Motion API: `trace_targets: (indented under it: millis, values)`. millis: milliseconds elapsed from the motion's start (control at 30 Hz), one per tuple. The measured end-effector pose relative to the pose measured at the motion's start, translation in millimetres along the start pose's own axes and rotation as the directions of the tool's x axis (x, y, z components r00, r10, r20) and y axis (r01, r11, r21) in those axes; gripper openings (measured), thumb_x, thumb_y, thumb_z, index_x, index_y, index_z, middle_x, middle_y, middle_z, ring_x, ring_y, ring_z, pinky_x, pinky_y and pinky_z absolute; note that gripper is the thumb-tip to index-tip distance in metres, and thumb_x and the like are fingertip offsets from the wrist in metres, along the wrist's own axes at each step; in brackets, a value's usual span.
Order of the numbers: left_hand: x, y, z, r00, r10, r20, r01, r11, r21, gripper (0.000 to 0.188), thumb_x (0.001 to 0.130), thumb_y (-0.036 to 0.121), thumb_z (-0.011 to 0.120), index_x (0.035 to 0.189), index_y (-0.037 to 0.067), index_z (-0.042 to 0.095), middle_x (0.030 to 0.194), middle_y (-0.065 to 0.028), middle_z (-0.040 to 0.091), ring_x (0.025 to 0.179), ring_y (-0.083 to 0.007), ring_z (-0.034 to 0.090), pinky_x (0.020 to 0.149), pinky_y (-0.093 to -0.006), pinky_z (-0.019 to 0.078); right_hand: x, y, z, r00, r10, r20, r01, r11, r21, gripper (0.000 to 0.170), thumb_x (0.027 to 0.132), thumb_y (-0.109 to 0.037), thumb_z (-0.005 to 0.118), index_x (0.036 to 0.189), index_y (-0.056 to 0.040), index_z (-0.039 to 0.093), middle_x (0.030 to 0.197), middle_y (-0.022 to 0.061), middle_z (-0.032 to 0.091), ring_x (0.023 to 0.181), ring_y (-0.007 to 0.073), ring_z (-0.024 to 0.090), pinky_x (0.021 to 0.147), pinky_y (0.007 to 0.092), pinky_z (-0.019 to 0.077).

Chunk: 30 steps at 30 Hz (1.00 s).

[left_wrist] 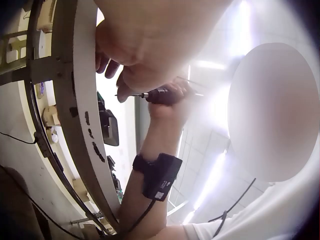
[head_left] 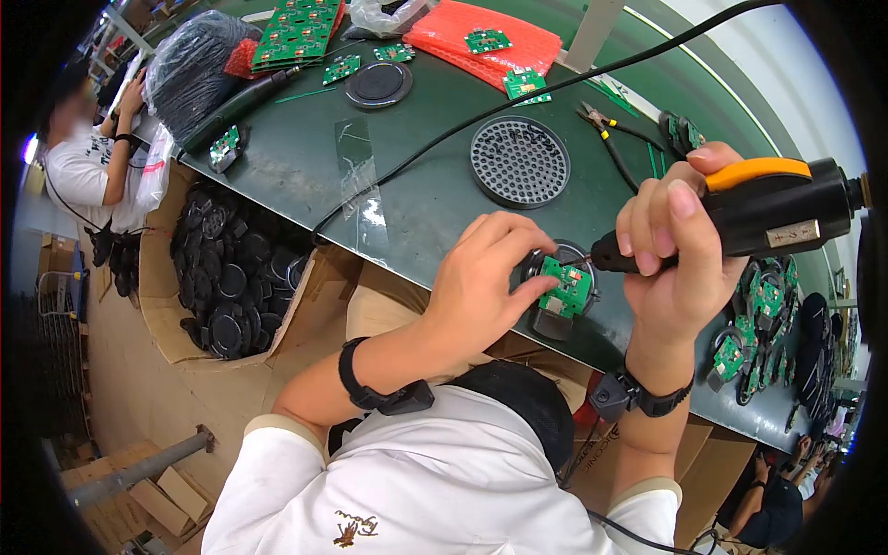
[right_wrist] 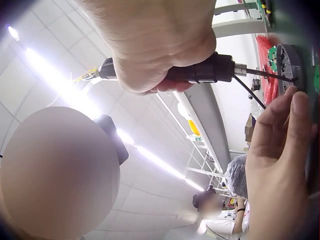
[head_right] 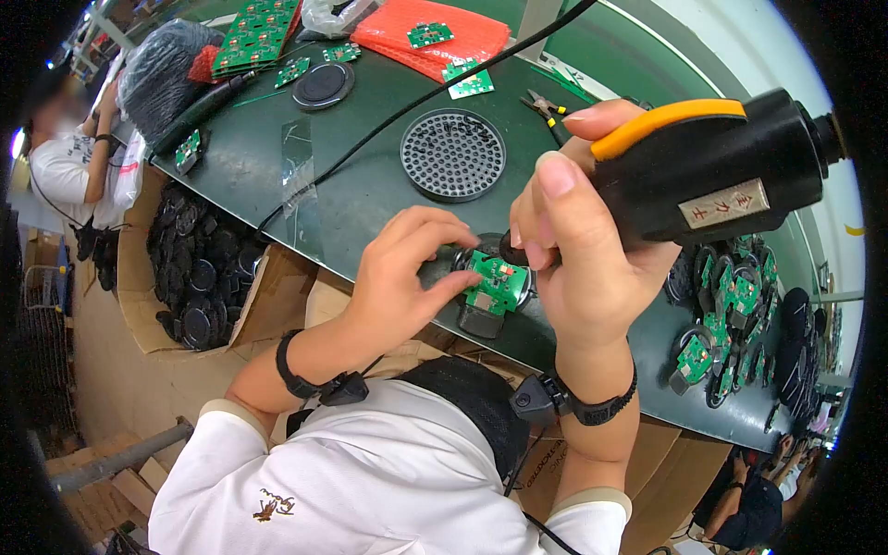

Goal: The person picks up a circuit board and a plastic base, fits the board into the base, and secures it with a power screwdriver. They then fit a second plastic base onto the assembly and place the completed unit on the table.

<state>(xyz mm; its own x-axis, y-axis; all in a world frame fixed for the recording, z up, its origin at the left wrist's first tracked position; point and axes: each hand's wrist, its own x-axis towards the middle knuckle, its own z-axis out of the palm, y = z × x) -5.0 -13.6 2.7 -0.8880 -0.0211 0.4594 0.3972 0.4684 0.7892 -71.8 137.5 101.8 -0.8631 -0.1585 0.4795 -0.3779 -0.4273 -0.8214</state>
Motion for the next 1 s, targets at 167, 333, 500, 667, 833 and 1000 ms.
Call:
trace_targets:
  millis: [167, 333, 500, 667, 833, 1000]
  values:
    - [8, -2, 7, 0.999, 0.028, -0.018, -0.027, 0.999, 0.03, 0.027, 0.074, 0.004, 0.089, 0.098, 0.007, 0.079, 0.1, -0.0089, 0.071, 0.095, -0.0301, 0.068, 0.082, -0.0412, 0.0542, 0, 0, 0, 1.0, -0.016, 0.005, 0.016, 0.997, 0.069, 0.032, 0.097, -0.002, 0.068, 0.126, 0.003, 0.055, 0.065, 0.0003, 0.048, 0.045, 0.0077, 0.041, 0.047, 0.028, 0.0405]
    - [8, -3, 9, 0.999, 0.001, -0.036, -0.001, 1.0, 0.009, 0.02, 0.074, 0.003, 0.089, 0.091, 0.005, 0.079, 0.094, -0.0083, 0.071, 0.091, -0.0283, 0.068, 0.078, -0.039, 0.0544, -1, -1, -2, 0.999, -0.012, 0.048, 0.014, 0.999, -0.046, 0.031, 0.1, -0.008, 0.061, 0.13, -0.002, 0.053, 0.068, -0.0013, 0.043, 0.048, 0.0067, 0.039, 0.049, 0.0277, 0.0377]
    - [7, -4, 10, 1.0, -0.01, -0.017, 0.01, 1.0, -0.004, 0.021, 0.074, 0.003, 0.089, 0.093, 0.005, 0.08, 0.094, -0.0086, 0.072, 0.09, -0.0278, 0.069, 0.078, -0.0387, 0.0548, -3, 2, -4, 0.997, -0.016, 0.076, 0.019, 0.999, -0.031, 0.031, 0.1, -0.008, 0.062, 0.13, -0.0017, 0.054, 0.069, -0.0007, 0.044, 0.047, 0.0069, 0.04, 0.049, 0.0277, 0.0379]
    - [-3, 4, 4, 0.999, -0.044, -0.018, 0.044, 0.999, 0.015, 0.03, 0.075, 0.009, 0.09, 0.104, 0.006, 0.08, 0.103, -0.0102, 0.073, 0.095, -0.0283, 0.071, 0.082, -0.0397, 0.057, -4, 5, -5, 0.997, -0.015, 0.074, 0.018, 0.998, -0.052, 0.031, 0.099, -0.006, 0.063, 0.128, -0.0005, 0.054, 0.069, -0.0004, 0.045, 0.047, 0.0074, 0.04, 0.048, 0.0279, 0.0381]
    - [-25, 15, 2, 0.989, 0.137, 0.06, -0.146, 0.97, 0.195, 0.053, 0.071, 0.036, 0.093, 0.114, 0.008, 0.079, 0.124, -0.0131, 0.071, 0.103, -0.0335, 0.07, 0.088, -0.0432, 0.0584, -5, 9, -4, 1.0, 0.01, 0.015, -0.008, 0.989, -0.15, 0.03, 0.098, -0.005, 0.065, 0.126, 0.0017, 0.056, 0.067, 0.0, 0.046, 0.048, 0.0081, 0.041, 0.048, 0.0281, 0.0388]
    - [-29, 12, 7, 0.98, 0.172, 0.096, -0.192, 0.945, 0.266, 0.055, 0.07, 0.041, 0.091, 0.113, 0.009, 0.08, 0.126, -0.0113, 0.071, 0.106, -0.0341, 0.067, 0.088, -0.044, 0.0577, -6, 15, -4, 1.0, 0.008, 0.008, -0.007, 0.99, -0.144, 0.03, 0.098, -0.005, 0.065, 0.126, 0.0021, 0.056, 0.067, 0.0, 0.046, 0.048, 0.008, 0.04, 0.048, 0.0278, 0.0385]
